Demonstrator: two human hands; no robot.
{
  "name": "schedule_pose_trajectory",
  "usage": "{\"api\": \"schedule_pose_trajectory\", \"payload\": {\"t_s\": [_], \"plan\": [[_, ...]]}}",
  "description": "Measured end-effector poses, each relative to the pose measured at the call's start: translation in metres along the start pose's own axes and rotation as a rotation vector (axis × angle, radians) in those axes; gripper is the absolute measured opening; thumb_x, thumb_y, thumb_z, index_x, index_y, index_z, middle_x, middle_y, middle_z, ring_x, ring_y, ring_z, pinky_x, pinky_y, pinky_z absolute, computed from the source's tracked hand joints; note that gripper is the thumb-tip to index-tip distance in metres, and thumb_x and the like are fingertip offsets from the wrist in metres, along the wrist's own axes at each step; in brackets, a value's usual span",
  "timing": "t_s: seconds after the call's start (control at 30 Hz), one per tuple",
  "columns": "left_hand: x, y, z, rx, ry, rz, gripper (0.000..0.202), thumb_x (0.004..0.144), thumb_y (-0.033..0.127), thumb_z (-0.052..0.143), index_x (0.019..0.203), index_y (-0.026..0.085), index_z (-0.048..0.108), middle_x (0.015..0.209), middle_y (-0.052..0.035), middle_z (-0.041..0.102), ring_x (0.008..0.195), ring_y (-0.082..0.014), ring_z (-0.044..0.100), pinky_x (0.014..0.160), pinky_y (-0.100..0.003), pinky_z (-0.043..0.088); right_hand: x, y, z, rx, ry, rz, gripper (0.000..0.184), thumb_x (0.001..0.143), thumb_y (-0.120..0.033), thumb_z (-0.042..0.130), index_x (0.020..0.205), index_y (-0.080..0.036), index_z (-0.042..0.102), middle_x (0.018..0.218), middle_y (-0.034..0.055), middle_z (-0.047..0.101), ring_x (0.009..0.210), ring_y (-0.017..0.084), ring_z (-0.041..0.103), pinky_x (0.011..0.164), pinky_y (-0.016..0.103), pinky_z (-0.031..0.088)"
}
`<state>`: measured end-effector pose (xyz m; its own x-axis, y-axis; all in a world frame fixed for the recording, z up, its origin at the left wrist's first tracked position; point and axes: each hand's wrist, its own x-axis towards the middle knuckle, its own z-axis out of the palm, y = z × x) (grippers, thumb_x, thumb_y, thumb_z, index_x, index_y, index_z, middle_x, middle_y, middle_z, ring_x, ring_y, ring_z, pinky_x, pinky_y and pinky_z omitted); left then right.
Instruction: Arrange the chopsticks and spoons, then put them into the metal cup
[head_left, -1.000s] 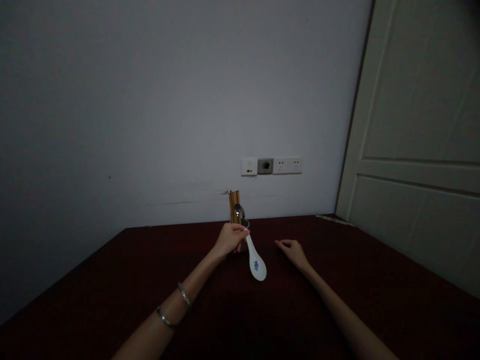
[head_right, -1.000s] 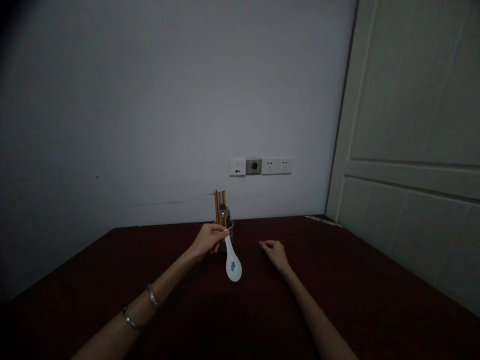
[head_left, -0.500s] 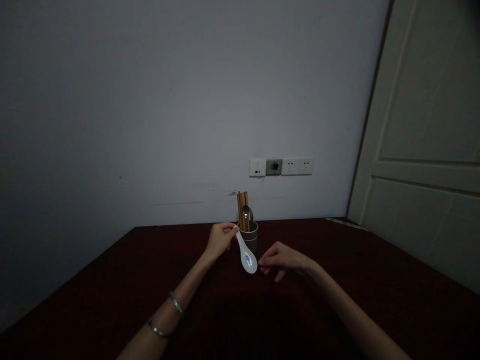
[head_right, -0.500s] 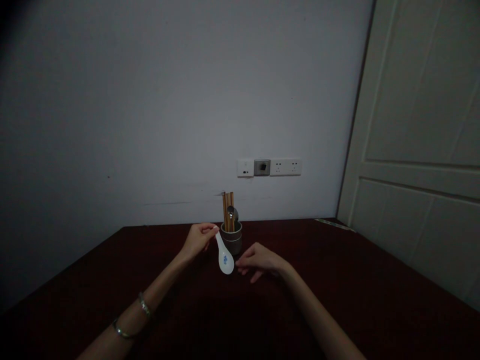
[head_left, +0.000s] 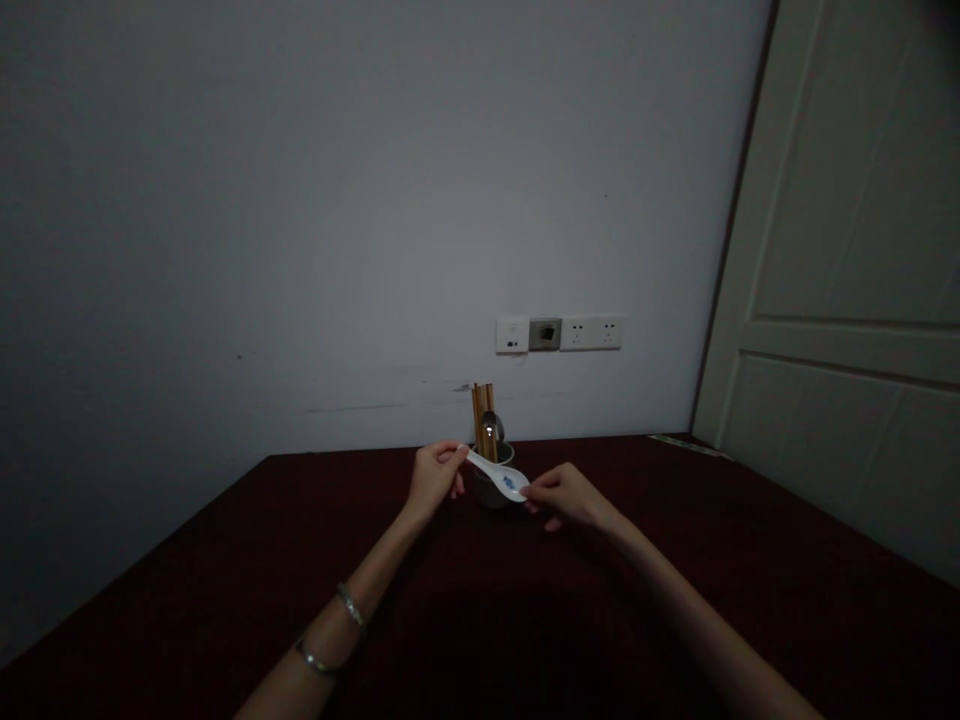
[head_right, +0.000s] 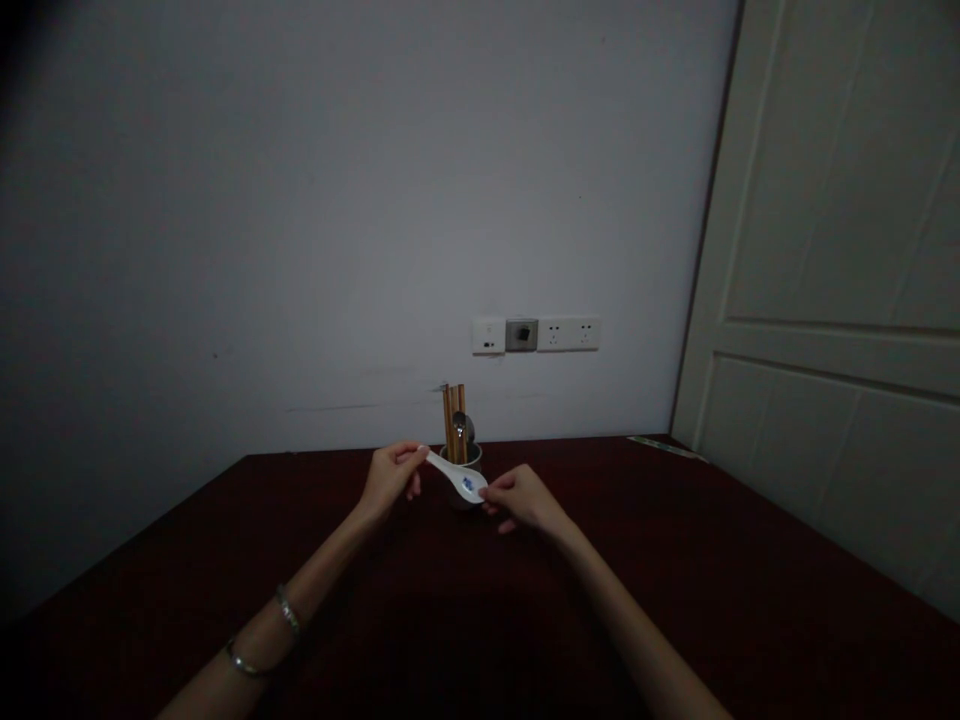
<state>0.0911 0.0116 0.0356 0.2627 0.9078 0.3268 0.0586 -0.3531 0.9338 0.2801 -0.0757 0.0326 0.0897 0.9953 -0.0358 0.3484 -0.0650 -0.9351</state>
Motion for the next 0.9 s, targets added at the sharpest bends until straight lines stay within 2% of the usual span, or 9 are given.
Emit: {"api": "schedule_pose_trajectory", "payload": {"t_s": [0.07,0.17,0.23,0.37,0.43,0.53,0.7,0.83,0.9], "plan": [[0.002,-0.003,0.0,0.001,-0.057,-0.013,0.026,0.074,0.034,0.053,0.081,0.009,0.057,0.044,0.0023,0.054,0.03,-0.0079,0.046,0.027,-0.015,0.029,0.001,-0.001,-0.01,-0.028,0.119,-0.055,0.025,0.064,-0.036,0.063,0.066,-0.012,0.067,0.06,0.0039,0.062,0.047,0.01,0.052,0.037,0.02,0.045],[0.001,-0.006,0.003,0.044,-0.133,-0.025,0.024,0.074,0.033,0.052,0.078,0.01,0.056,0.064,-0.004,0.064,0.034,-0.0062,0.049,0.027,-0.014,0.029,0.002,-0.004,-0.023,-0.141,0.299,-0.182,0.029,0.067,-0.04,0.059,0.071,-0.013,0.069,0.061,0.0036,0.063,0.044,0.012,0.052,0.036,0.022,0.041],[-0.001,-0.007,0.006,0.074,-0.191,-0.041,0.023,0.075,0.033,0.052,0.075,0.01,0.056,0.073,-0.0063,0.065,0.034,-0.0042,0.048,0.027,-0.013,0.029,0.002,-0.007,-0.031,-0.254,0.401,-0.288,0.032,0.07,-0.042,0.055,0.075,-0.014,0.07,0.064,0.0043,0.066,0.049,0.016,0.056,0.043,0.024,0.042],[-0.009,-0.009,0.012,0.105,-0.339,-0.046,0.024,0.075,0.034,0.053,0.075,0.01,0.057,0.071,-0.0055,0.065,0.034,-0.0032,0.045,0.028,-0.013,0.03,0.006,-0.02,-0.04,-0.429,0.521,-0.454,0.032,0.074,-0.041,0.051,0.076,-0.016,0.071,0.074,0.007,0.069,0.068,0.022,0.061,0.062,0.027,0.043],[-0.012,-0.013,0.016,0.104,-0.407,-0.047,0.024,0.074,0.035,0.054,0.074,0.011,0.056,0.071,-0.0052,0.064,0.035,-0.0034,0.046,0.029,-0.013,0.03,0.01,-0.03,-0.041,-0.485,0.522,-0.519,0.031,0.075,-0.041,0.051,0.077,-0.018,0.071,0.078,0.007,0.069,0.072,0.022,0.061,0.067,0.028,0.042],[-0.017,-0.02,0.025,0.086,-0.473,-0.062,0.023,0.072,0.034,0.055,0.074,0.011,0.055,0.073,-0.0049,0.064,0.035,-0.0037,0.046,0.03,-0.014,0.03,0.017,-0.046,-0.039,-0.592,0.456,-0.622,0.028,0.076,-0.041,0.052,0.079,-0.02,0.07,0.082,0.0059,0.069,0.077,0.021,0.06,0.071,0.027,0.041],[-0.022,-0.03,0.038,0.047,-0.481,-0.077,0.025,0.072,0.035,0.054,0.079,0.011,0.054,0.076,-0.0057,0.064,0.034,-0.0038,0.046,0.03,-0.014,0.029,0.028,-0.066,-0.033,-0.811,0.361,-0.698,0.024,0.076,-0.04,0.054,0.079,-0.023,0.07,0.082,0.0054,0.067,0.079,0.019,0.057,0.069,0.027,0.038],[-0.023,-0.036,0.033,0.054,-0.614,-0.116,0.037,0.069,0.038,0.059,0.096,0.012,0.053,0.079,-0.0063,0.065,0.036,-0.0044,0.046,0.031,-0.015,0.028,0.035,-0.078,-0.034,-0.908,0.332,-0.739,0.022,0.077,-0.04,0.054,0.079,-0.024,0.07,0.079,0.0047,0.066,0.077,0.018,0.056,0.066,0.026,0.037],[-0.022,-0.042,0.028,0.086,-0.693,-0.148,0.042,0.069,0.04,0.059,0.1,0.012,0.053,0.075,-0.0055,0.065,0.035,-0.0046,0.044,0.031,-0.015,0.027,0.041,-0.086,-0.037,-0.947,0.345,-0.769,0.023,0.078,-0.039,0.053,0.08,-0.024,0.07,0.081,0.0042,0.064,0.077,0.017,0.055,0.063,0.025,0.035]]}}
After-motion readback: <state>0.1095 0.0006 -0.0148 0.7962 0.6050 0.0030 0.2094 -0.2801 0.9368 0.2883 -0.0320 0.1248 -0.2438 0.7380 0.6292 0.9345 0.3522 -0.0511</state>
